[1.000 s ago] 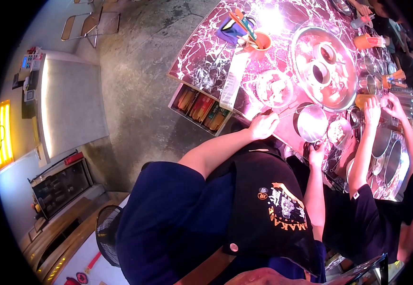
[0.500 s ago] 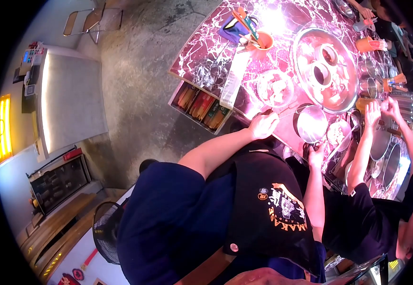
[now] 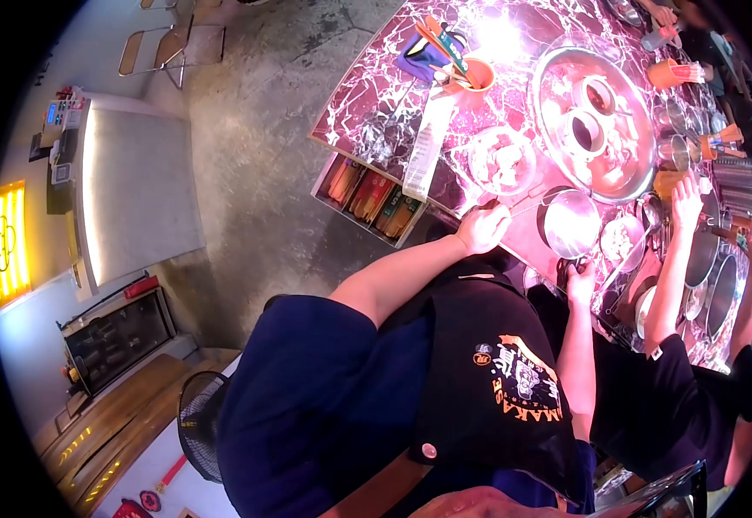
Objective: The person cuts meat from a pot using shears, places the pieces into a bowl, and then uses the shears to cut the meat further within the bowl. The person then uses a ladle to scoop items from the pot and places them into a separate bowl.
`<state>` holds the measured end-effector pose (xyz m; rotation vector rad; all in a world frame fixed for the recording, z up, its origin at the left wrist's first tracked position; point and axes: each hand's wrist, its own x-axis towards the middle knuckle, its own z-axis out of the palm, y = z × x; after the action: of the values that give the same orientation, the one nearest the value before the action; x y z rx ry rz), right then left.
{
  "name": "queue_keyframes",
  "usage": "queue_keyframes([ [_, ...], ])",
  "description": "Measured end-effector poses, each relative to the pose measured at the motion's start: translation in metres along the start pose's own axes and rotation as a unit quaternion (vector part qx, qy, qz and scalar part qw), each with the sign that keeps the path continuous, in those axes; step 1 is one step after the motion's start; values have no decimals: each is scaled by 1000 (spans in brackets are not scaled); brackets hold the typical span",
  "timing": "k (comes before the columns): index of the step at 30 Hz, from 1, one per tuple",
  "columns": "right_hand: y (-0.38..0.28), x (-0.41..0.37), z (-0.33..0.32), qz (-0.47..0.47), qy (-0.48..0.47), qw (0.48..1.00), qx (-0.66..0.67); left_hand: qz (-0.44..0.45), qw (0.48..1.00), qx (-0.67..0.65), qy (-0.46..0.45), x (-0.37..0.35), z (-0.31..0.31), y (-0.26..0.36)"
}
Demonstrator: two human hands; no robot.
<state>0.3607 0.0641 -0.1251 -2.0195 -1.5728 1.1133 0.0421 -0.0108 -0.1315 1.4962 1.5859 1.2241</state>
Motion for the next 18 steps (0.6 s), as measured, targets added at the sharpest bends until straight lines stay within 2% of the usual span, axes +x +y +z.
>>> queue_keyframes([
  [2,2,1,1,-11,12,999,-36,-4,1000,0,-4,0,-1,0],
  [6,-11,-5,-1,3,1,1000,-14,-3,1000,2,-1,0,-1,2],
  [12,-1,0,-1,-12,3,1000,-5,-12,1000,15,-1,-1,0,0],
  [18,19,11,-2,13,-12,999,-40,-9,1000,23,-3,-2,2,-3],
])
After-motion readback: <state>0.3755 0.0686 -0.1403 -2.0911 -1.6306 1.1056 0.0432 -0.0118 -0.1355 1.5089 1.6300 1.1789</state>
